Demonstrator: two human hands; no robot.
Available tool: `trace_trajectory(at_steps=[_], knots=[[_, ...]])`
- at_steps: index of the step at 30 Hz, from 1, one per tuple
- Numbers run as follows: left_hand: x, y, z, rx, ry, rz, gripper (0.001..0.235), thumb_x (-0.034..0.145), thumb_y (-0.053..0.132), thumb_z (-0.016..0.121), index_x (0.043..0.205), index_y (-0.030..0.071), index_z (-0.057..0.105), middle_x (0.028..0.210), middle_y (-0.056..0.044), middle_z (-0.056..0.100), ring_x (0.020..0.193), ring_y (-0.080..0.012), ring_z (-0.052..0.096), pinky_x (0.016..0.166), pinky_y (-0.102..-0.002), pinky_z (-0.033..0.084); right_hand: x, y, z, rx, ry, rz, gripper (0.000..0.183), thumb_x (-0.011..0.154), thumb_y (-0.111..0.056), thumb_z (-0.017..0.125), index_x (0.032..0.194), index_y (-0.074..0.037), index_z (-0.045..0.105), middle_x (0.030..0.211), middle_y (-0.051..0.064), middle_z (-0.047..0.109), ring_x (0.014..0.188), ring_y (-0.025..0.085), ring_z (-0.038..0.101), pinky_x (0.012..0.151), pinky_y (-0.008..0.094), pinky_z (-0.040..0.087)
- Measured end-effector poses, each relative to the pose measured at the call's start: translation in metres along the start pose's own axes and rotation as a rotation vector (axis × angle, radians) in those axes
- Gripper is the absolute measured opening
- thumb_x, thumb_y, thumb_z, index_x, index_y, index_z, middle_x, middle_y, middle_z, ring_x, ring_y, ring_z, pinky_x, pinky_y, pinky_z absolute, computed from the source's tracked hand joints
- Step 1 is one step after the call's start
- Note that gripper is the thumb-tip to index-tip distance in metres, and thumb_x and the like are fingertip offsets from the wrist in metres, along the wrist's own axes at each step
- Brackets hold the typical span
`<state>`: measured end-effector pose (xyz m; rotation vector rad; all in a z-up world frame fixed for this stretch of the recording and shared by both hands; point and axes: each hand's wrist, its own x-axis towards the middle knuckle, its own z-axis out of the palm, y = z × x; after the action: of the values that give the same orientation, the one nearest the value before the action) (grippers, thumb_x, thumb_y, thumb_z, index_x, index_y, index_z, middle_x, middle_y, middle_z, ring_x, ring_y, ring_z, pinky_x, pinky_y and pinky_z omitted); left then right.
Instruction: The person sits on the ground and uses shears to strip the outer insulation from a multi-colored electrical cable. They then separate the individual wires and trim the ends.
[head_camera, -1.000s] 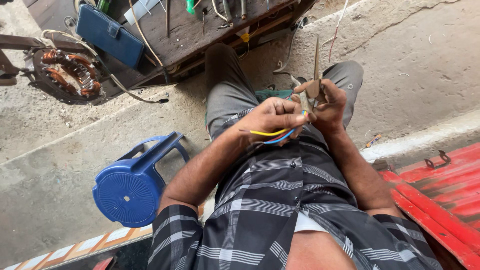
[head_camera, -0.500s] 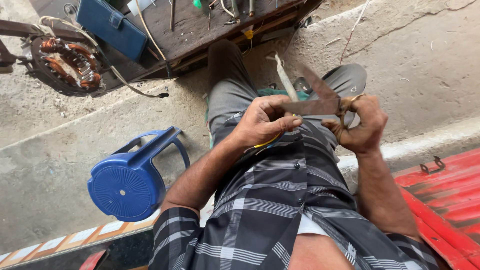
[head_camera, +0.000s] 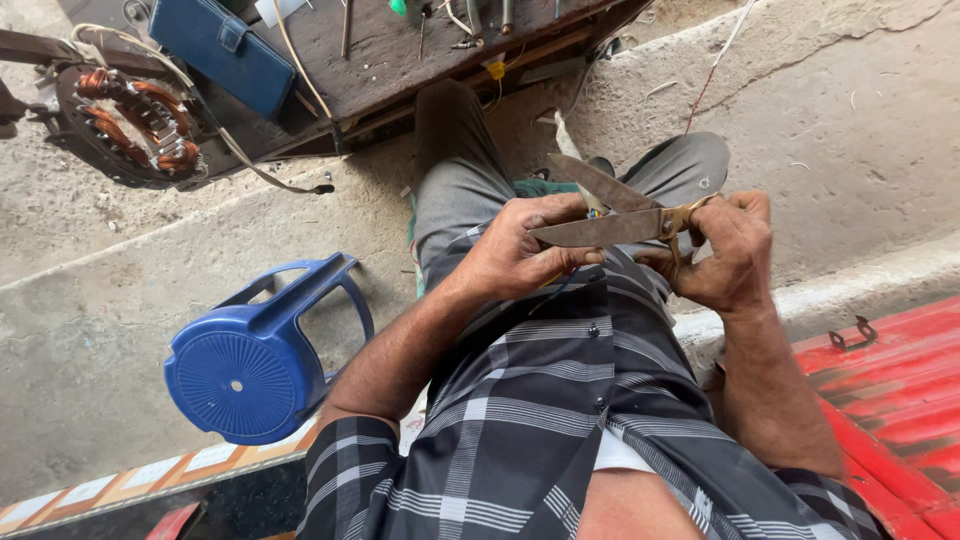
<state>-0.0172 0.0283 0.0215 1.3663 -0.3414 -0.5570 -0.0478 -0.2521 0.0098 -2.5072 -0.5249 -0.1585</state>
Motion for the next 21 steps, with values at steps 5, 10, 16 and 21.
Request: trace_trajectory(at_steps=[5, 10, 16, 21], knots=[[-0.001, 0.005, 0.002, 0.06, 0.045, -0.006, 0.032, 0.097, 0.016, 0.081, 0.12, -0.001, 0.069, 0.088, -0.002, 0.069, 0.071, -0.0057, 0.064, 0.063, -0.025, 0.053, 0.0, -0.002, -0.001, -0.129, -0.058, -0.002, 0.061, 0.081, -0.064, 0.085, 0.084, -0.009, 0.059, 0.073, 0.004, 0.057, 0.064, 0.024, 0.055, 0.081, 0.041, 0.036], [0.0, 0.005, 0.013, -0.075, 0.107, -0.102, 0.044, 0.095, 0.015, 0.077, 0.133, 0.0, 0.061, 0.08, 0.003, 0.067, 0.068, -0.0019, 0.059, 0.06, -0.021, 0.051, 0.001, -0.006, 0.007, -0.17, -0.096, 0.006, 0.06, 0.08, -0.064, 0.083, 0.085, -0.009, 0.061, 0.076, 0.005, 0.059, 0.063, 0.025, 0.055, 0.079, 0.043, 0.036], [-0.002, -0.004, 0.012, 0.004, 0.151, -0.014, 0.024, 0.097, 0.011, 0.077, 0.115, -0.002, 0.069, 0.088, -0.003, 0.065, 0.077, -0.0053, 0.062, 0.067, -0.024, 0.053, -0.007, -0.016, 0.023, -0.15, -0.066, 0.06, 0.054, 0.089, -0.058, 0.082, 0.09, -0.008, 0.062, 0.079, 0.006, 0.063, 0.067, 0.027, 0.057, 0.078, 0.042, 0.037], [-0.002, -0.006, 0.009, 0.112, 0.167, 0.073, 0.02, 0.097, 0.012, 0.076, 0.109, -0.003, 0.071, 0.098, -0.007, 0.069, 0.086, -0.0107, 0.068, 0.076, -0.028, 0.057, -0.008, -0.011, 0.03, -0.173, -0.086, 0.092, 0.045, 0.095, -0.048, 0.082, 0.094, -0.006, 0.066, 0.077, 0.006, 0.063, 0.067, 0.028, 0.057, 0.078, 0.042, 0.041]])
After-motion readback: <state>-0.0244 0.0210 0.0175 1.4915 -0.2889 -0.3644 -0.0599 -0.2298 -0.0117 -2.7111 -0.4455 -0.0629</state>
